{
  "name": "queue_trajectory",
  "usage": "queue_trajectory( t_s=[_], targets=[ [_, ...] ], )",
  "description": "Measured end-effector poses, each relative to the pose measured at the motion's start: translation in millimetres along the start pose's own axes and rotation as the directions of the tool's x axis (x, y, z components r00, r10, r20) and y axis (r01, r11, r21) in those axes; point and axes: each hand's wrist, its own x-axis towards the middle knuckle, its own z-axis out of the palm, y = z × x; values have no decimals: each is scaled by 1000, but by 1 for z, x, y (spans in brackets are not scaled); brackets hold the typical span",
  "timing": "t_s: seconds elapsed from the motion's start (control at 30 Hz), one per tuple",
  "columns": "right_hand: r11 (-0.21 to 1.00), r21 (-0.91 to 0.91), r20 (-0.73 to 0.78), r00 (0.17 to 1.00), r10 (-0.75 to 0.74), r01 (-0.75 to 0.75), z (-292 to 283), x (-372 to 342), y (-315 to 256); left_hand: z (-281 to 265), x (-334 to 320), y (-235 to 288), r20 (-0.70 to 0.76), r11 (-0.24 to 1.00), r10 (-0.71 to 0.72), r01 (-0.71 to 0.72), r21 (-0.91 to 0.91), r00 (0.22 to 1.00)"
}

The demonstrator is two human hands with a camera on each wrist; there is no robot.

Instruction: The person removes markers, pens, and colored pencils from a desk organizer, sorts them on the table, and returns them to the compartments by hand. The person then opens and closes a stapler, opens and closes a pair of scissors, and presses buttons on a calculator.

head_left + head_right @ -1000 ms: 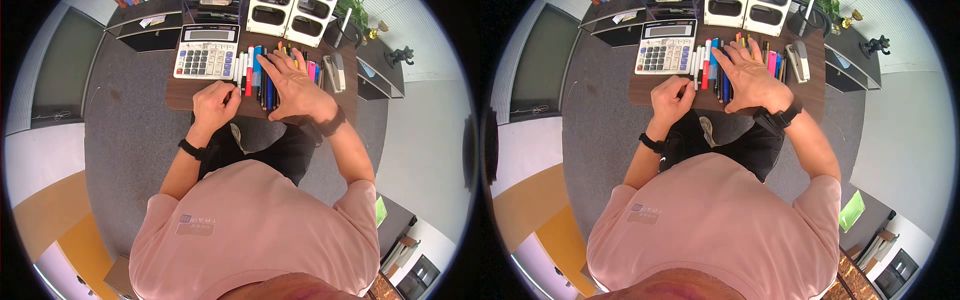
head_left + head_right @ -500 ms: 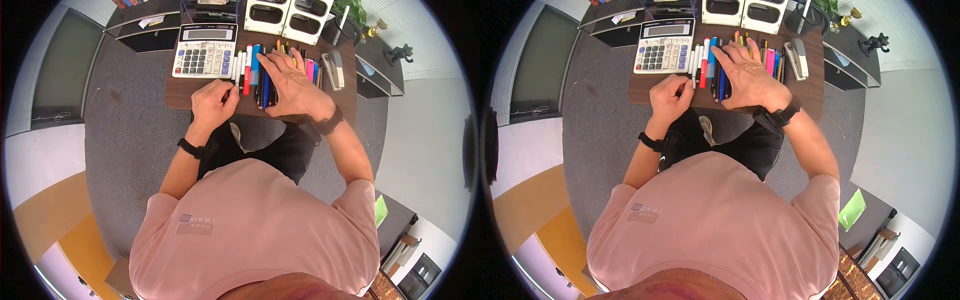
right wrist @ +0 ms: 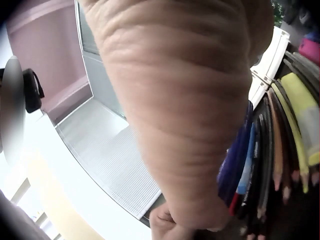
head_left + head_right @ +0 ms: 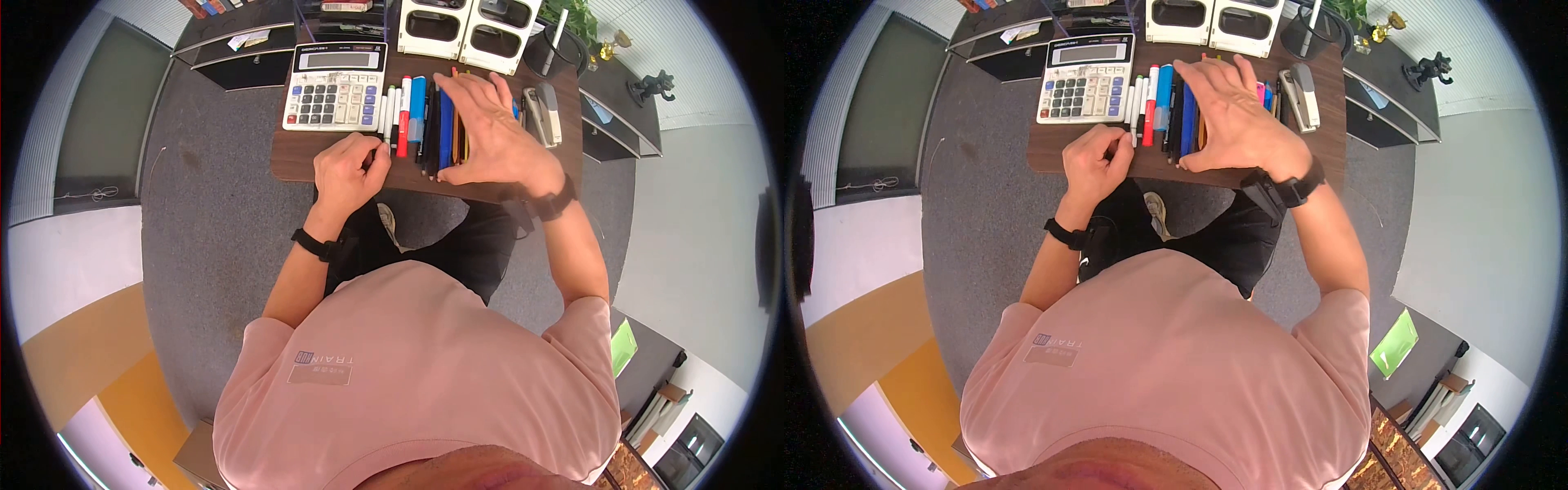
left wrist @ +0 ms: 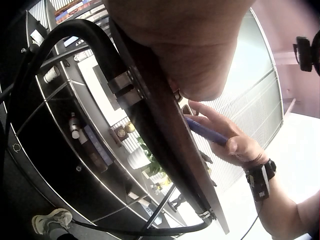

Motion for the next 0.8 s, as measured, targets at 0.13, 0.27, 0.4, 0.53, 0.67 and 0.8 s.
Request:
queue_trajectory(
  t_s=[0.13,0.27,0.4,0.53,0.67,0.8],
  targets=[
    [998,56,-151,988,24,-16,-21,-10,11,0,0,2,-2,1000,3,-3,0,1000],
    [893,441,-209,958,197,-88,-20,-27,12,-3,0,2,7,996,-53,53,-69,999],
    [562,826,-64,981,181,-50,-10,-39,6,-18,13,28,41,990,-131,133,-39,991],
    [20,990,137,989,63,-138,-6,-41,-28,-27,30,68,65,961,267,-260,-96,962],
    [-285,949,99,984,-148,-138,-3,-42,-55,-16,31,73,97,901,425,-411,-138,900],
    [22,993,119,993,-4,-119,-17,-53,-49,-14,32,83,94,900,431,-420,-121,897]
  ],
)
